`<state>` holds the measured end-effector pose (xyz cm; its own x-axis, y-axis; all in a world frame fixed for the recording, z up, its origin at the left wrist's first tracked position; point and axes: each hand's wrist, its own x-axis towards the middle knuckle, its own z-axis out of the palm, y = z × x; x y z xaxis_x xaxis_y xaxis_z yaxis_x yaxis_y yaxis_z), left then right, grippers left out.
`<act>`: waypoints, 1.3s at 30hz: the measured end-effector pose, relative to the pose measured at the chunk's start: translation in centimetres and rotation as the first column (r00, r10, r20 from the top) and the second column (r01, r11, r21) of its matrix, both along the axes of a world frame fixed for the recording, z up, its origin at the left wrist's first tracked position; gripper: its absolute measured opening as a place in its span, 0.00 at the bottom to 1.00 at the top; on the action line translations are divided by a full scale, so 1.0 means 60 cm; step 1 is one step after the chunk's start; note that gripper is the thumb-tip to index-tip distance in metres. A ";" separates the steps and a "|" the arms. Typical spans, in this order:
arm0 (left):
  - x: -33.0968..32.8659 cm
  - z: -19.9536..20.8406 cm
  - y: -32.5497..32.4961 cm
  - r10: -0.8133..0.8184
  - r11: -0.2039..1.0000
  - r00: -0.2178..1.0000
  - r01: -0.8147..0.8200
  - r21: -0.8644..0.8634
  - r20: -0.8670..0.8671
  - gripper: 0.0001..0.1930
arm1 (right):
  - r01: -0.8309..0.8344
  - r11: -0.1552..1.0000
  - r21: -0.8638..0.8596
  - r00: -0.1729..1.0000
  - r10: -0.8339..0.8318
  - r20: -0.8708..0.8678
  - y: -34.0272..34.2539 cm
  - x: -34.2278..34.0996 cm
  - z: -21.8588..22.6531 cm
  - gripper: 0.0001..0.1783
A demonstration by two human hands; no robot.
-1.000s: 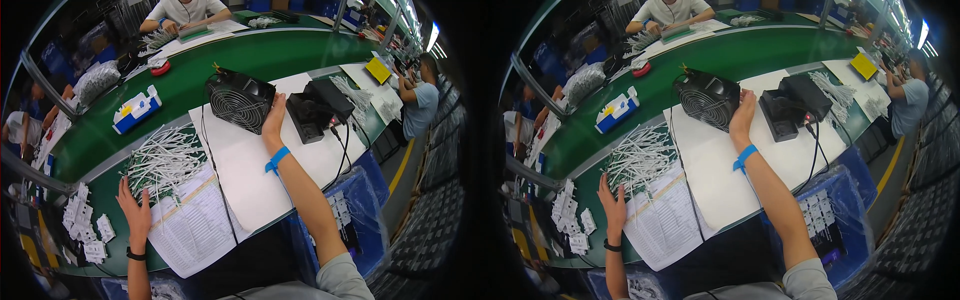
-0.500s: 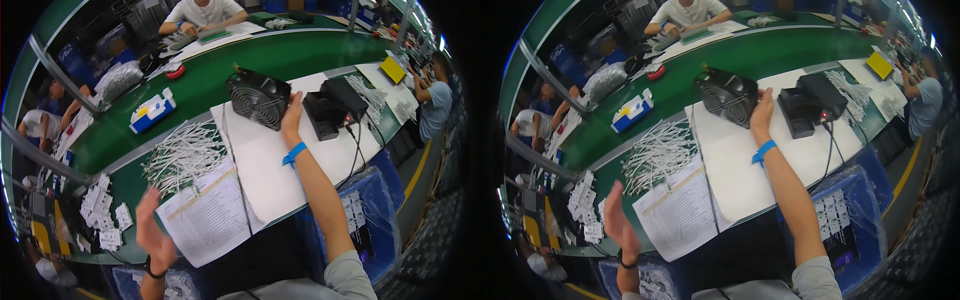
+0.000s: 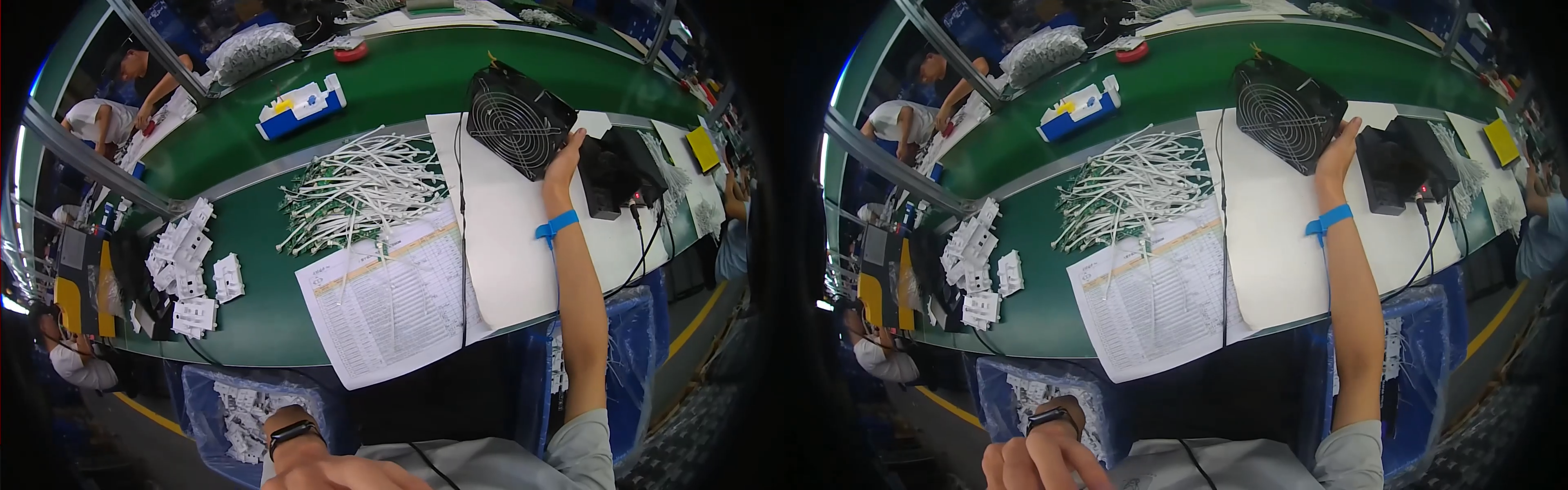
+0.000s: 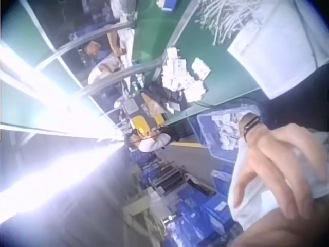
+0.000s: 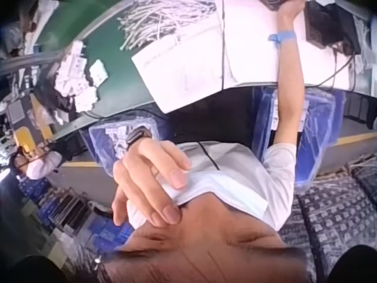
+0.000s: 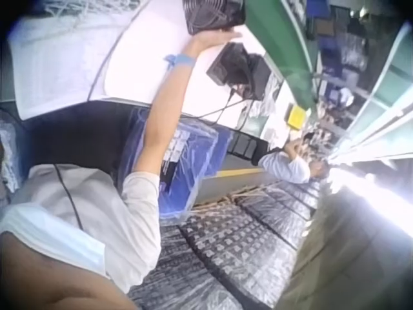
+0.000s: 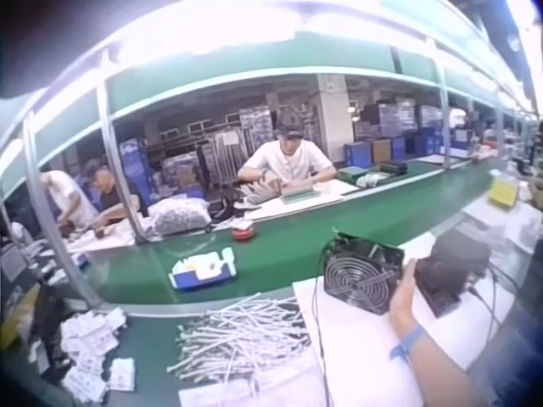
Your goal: Soldering wires onto small electronic components at an assembly line station.
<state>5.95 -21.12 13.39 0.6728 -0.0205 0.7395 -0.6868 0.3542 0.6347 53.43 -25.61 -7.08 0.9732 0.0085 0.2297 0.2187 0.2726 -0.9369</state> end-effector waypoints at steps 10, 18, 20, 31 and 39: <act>-0.047 -0.007 0.001 0.027 1.000 0.989 -0.026 0.009 -0.145 0.28 | -0.031 0.999 -0.022 0.999 0.030 -0.028 -0.019 0.012 -0.009 0.41; -0.068 -0.033 0.024 -0.263 0.954 0.955 0.237 -0.182 -0.138 0.21 | 0.014 1.000 -0.017 0.999 -0.014 -0.036 -0.017 0.011 -0.012 0.46; -0.037 -0.040 -0.008 0.157 0.963 0.985 -0.169 -0.210 -0.076 0.18 | -0.002 1.000 -0.018 0.999 0.001 -0.042 -0.011 0.008 -0.010 0.46; 0.004 0.004 -0.015 -0.109 0.985 0.980 0.084 -0.149 -0.166 0.17 | -0.079 0.997 -0.012 0.988 0.077 -0.131 -0.025 0.005 -0.011 0.43; -0.024 0.009 -0.027 -0.033 0.977 0.995 0.014 -0.214 -0.090 0.15 | -0.024 0.983 -0.180 0.998 0.012 -0.067 -0.042 0.006 -0.015 0.44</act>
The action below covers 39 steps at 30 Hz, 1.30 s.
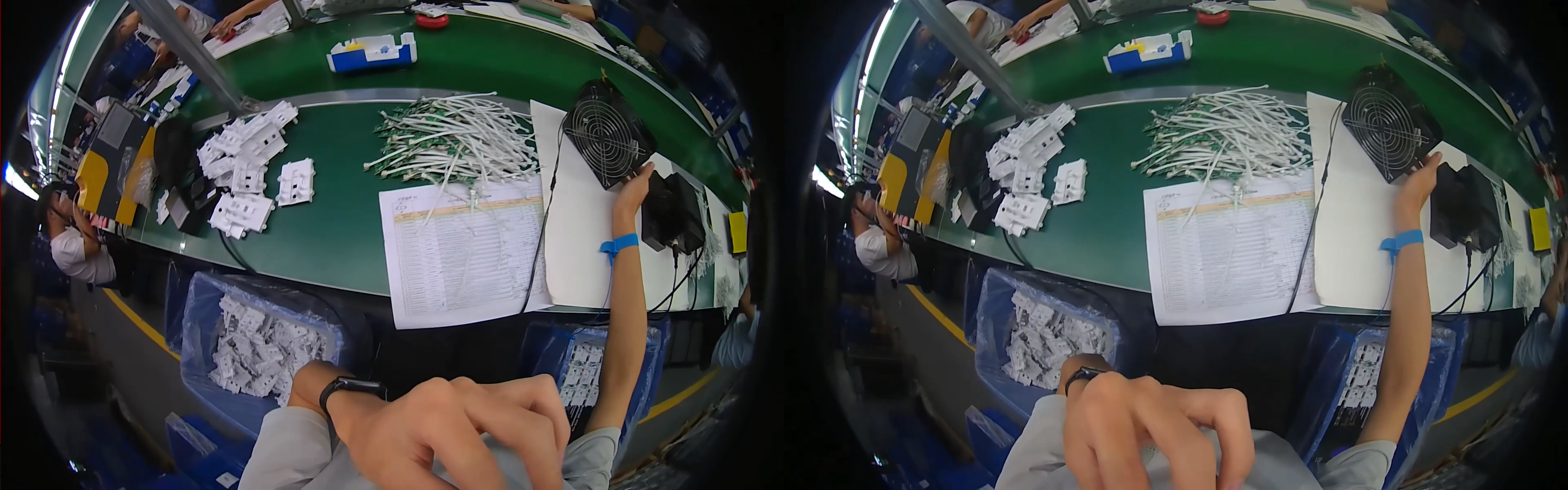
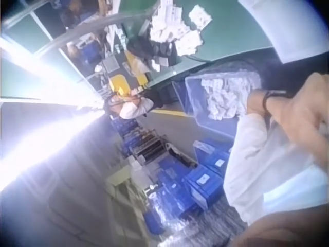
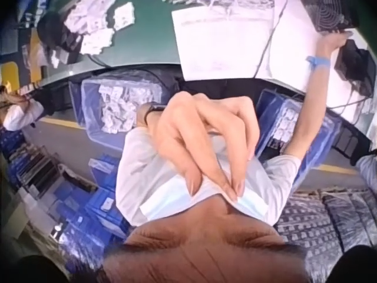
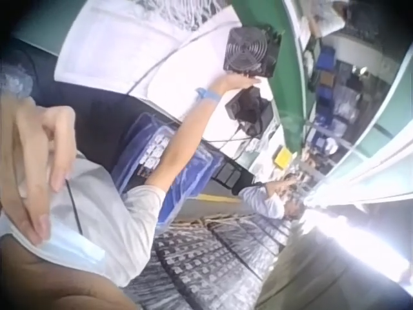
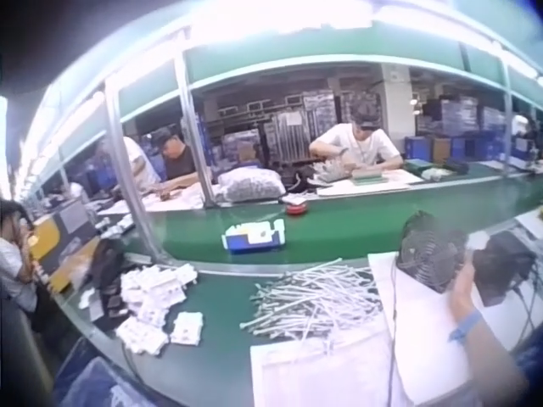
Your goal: Soldering wires onto small electronic components at an assembly line station.
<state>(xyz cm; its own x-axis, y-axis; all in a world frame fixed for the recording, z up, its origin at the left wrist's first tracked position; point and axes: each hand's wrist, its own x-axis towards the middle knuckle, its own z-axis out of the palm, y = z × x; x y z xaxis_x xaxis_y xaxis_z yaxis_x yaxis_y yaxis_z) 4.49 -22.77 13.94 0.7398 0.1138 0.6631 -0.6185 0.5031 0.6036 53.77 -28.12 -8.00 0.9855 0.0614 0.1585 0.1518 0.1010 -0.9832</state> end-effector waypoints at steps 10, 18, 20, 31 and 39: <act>-0.066 -0.050 0.103 0.679 0.526 0.729 -0.564 0.637 0.086 0.18 | 0.139 0.971 0.193 0.930 -0.195 0.312 -0.063 -0.126 0.071 0.18; -0.125 -0.241 0.416 0.905 -0.400 -0.074 0.191 0.896 0.420 0.30 | -0.159 0.469 -0.869 0.528 0.784 0.327 0.083 -0.478 0.119 0.14; -0.141 -0.273 0.446 0.896 -0.398 -0.068 0.316 0.861 0.439 0.32 | -0.134 0.456 -0.880 0.541 0.778 0.320 0.105 -0.491 0.110 0.14; -0.112 -0.218 0.411 0.989 -0.145 0.053 0.087 0.986 0.140 0.25 | -0.432 0.395 -0.811 0.626 0.779 0.046 0.133 -0.474 0.131 0.07; -0.071 -0.200 0.419 0.967 -0.251 -0.056 -0.022 0.968 0.250 0.26 | -0.207 0.464 -0.861 0.670 0.708 0.220 0.119 -0.492 0.118 0.10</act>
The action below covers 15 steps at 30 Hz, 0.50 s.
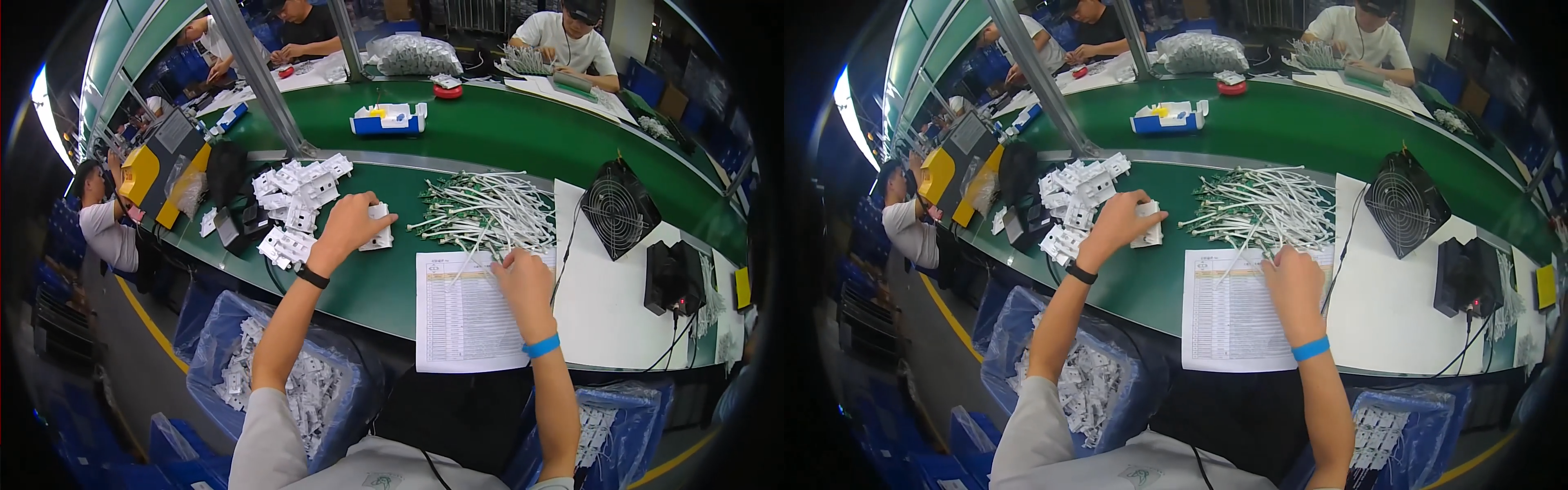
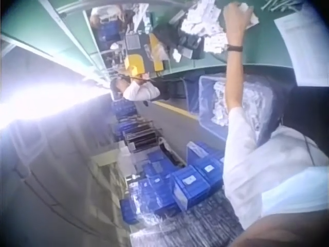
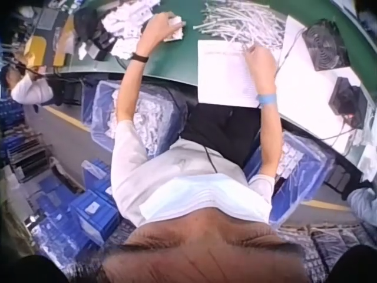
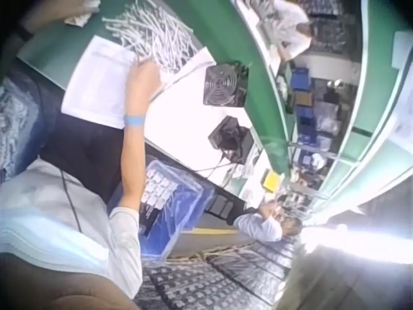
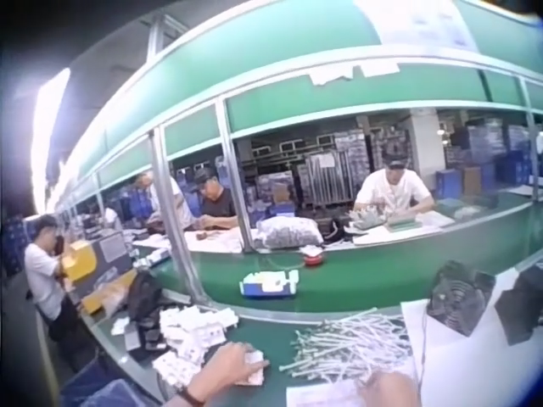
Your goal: Soldering wires onto small electronic components at an assembly line station.
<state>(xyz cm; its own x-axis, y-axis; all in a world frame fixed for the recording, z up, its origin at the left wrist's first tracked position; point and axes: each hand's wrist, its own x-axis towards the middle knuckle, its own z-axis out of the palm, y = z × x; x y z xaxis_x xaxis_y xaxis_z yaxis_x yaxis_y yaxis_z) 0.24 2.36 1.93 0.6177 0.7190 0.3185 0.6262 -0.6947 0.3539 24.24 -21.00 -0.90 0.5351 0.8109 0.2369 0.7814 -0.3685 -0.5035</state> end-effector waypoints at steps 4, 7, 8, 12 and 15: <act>0.021 0.010 -0.030 0.108 0.994 0.994 -0.109 0.019 0.034 0.25 | 0.052 0.998 -0.018 0.989 -0.049 0.138 0.011 -0.015 -0.025 0.13; 0.027 -0.001 -0.033 0.148 0.987 0.983 -0.155 0.052 0.112 0.24 | 0.044 0.999 0.017 0.996 -0.045 0.071 0.005 -0.002 -0.032 0.13; 0.028 -0.003 -0.032 0.139 0.990 0.972 -0.140 -0.005 0.192 0.24 | 0.050 0.999 0.014 0.996 -0.051 0.071 0.001 0.002 -0.030 0.13; 0.007 -0.030 -0.007 0.100 0.993 0.881 -0.062 -0.097 0.462 0.21 | 0.005 0.998 0.065 0.986 0.006 -0.167 -0.032 0.003 0.027 0.10; 0.004 -0.045 0.002 0.131 0.971 0.786 0.021 -0.238 0.604 0.20 | 0.011 0.990 0.138 0.973 0.022 -0.229 -0.047 0.000 0.048 0.07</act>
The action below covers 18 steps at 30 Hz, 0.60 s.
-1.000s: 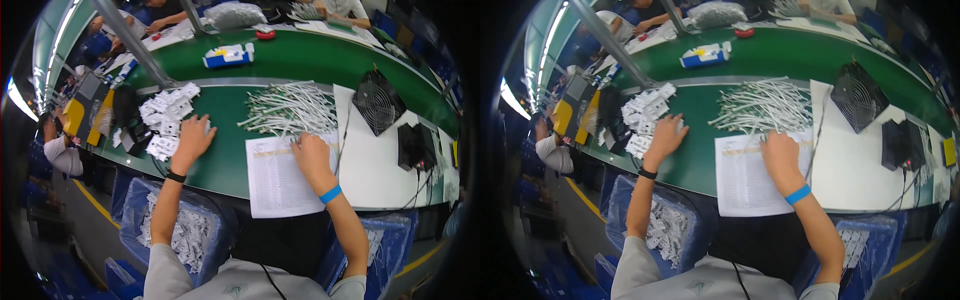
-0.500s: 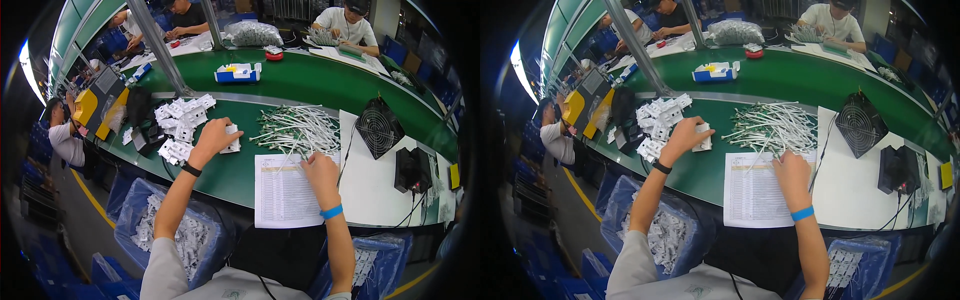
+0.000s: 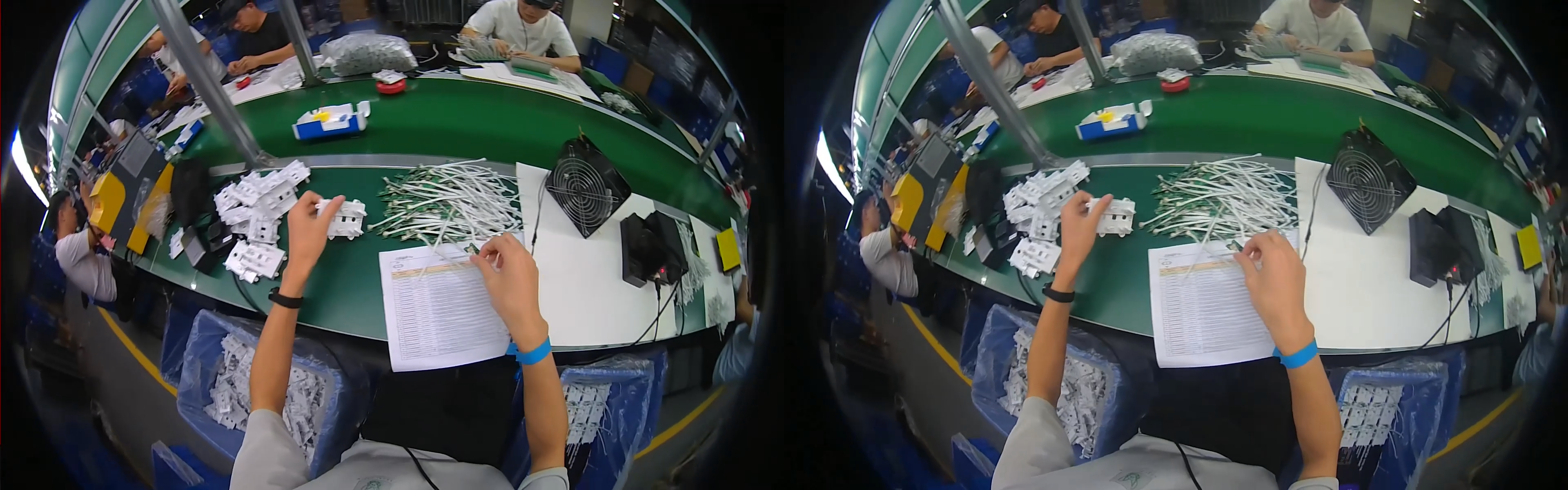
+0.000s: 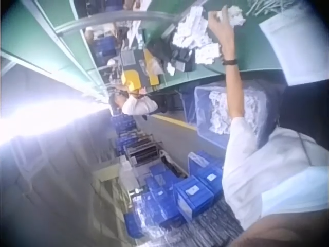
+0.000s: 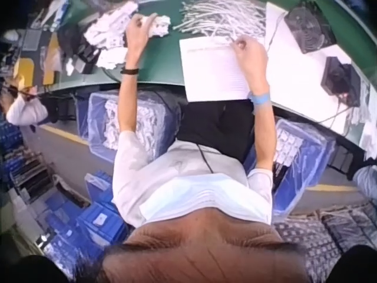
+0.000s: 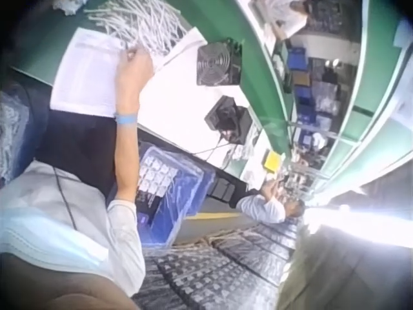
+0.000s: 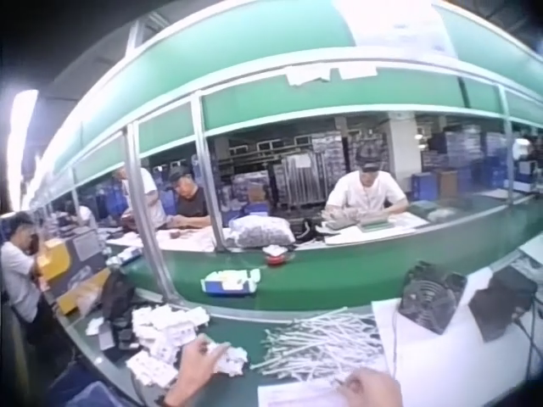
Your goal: Soldering wires onto small electronic components at an assembly line station.
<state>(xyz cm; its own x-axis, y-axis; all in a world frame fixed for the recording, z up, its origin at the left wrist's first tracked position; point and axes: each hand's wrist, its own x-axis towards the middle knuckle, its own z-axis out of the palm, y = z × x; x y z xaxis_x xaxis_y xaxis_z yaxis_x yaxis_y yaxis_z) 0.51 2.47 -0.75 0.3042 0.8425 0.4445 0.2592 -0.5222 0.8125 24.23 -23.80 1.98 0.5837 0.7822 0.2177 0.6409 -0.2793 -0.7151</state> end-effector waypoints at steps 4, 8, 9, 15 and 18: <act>0.032 0.016 -0.021 -0.091 0.902 0.959 0.194 -0.385 0.270 0.13 | -0.109 0.895 0.433 0.983 0.034 0.178 -0.008 0.011 0.013 0.08; 0.080 0.047 -0.078 -0.115 0.755 0.862 0.399 -0.520 0.493 0.11 | -0.069 0.787 0.613 0.988 -0.032 0.152 -0.017 0.001 0.048 0.07; 0.090 0.050 -0.093 -0.142 0.759 0.866 0.406 -0.509 0.479 0.11 | -0.089 0.766 0.636 0.990 -0.004 0.143 -0.017 -0.006 0.055 0.07; 0.122 0.079 -0.184 -0.208 0.774 0.829 0.464 -0.431 0.519 0.15 | -0.168 0.763 0.624 0.982 0.187 0.037 0.011 -0.037 0.071 0.07; 0.131 0.084 -0.218 -0.209 0.800 0.774 0.486 -0.351 0.598 0.17 | -0.133 0.795 0.592 0.983 0.181 -0.023 0.018 -0.039 0.079 0.06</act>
<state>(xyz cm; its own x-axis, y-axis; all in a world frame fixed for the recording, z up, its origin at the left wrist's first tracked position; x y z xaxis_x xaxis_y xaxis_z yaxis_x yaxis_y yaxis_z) 8.35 -10.61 4.31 0.4653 0.8607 0.2067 -0.3825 -0.0150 0.9238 21.90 -22.70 6.72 0.4975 0.6012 0.6253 0.5778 0.3080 -0.7558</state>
